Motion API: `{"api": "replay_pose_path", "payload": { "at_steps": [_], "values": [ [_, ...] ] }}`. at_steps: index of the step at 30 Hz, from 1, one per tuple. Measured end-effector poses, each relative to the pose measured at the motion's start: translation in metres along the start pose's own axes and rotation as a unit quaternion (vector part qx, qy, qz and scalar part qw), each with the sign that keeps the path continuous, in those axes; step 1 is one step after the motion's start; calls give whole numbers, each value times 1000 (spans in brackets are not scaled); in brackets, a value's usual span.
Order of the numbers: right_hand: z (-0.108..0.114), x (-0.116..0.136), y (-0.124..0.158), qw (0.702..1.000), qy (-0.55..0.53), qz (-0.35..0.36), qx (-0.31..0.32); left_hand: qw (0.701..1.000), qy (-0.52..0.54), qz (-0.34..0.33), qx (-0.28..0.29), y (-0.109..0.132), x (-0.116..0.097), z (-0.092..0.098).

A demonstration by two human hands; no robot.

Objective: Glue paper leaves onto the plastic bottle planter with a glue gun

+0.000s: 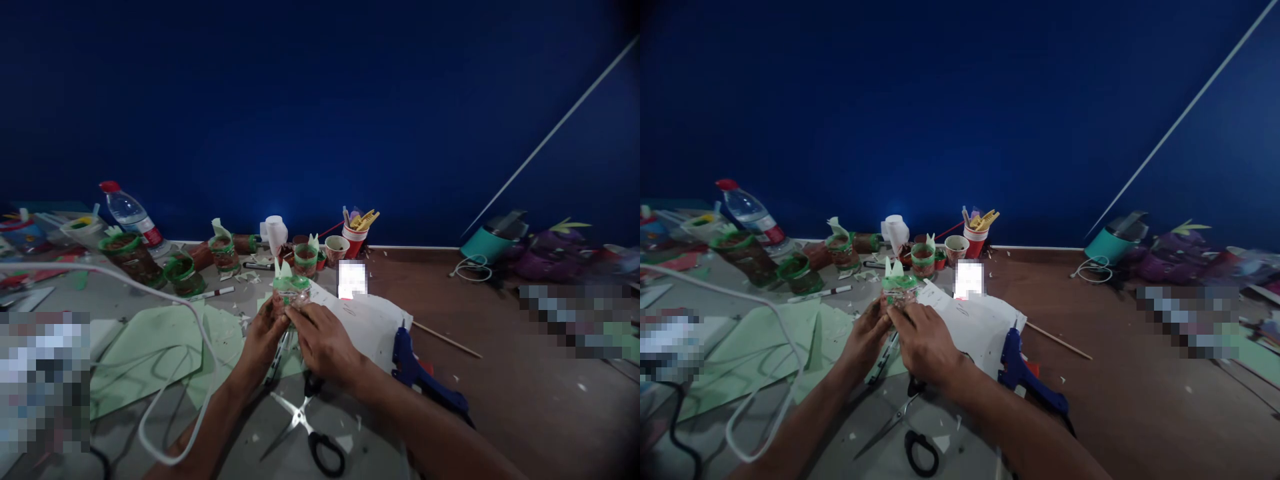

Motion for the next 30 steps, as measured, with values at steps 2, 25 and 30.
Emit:
{"api": "replay_pose_path", "payload": {
  "at_steps": [2, 25, 30],
  "values": [
    [1, 1, -1, 1000, -6, -2, -6, 1000, 5, -4, -2, 0, 0, 0],
    [14, -26, 0, 950, -191, -204, -143, 992, 98, 56, 50, 1, -2, -8],
    [2, -40, 4, 920, -223, -307, -102, 990, 126, 63, 29, -3, -1, -5]
  ]
}}
Point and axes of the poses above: each hand's wrist, its own y-axis away from the middle knuckle, its own z-axis out of the back of the hand, x = y × z, the point moved 7 cm from there along -y, towards the middle knuckle, and after that the axes turned 11 degrees about -x, right-handed, at the moved point
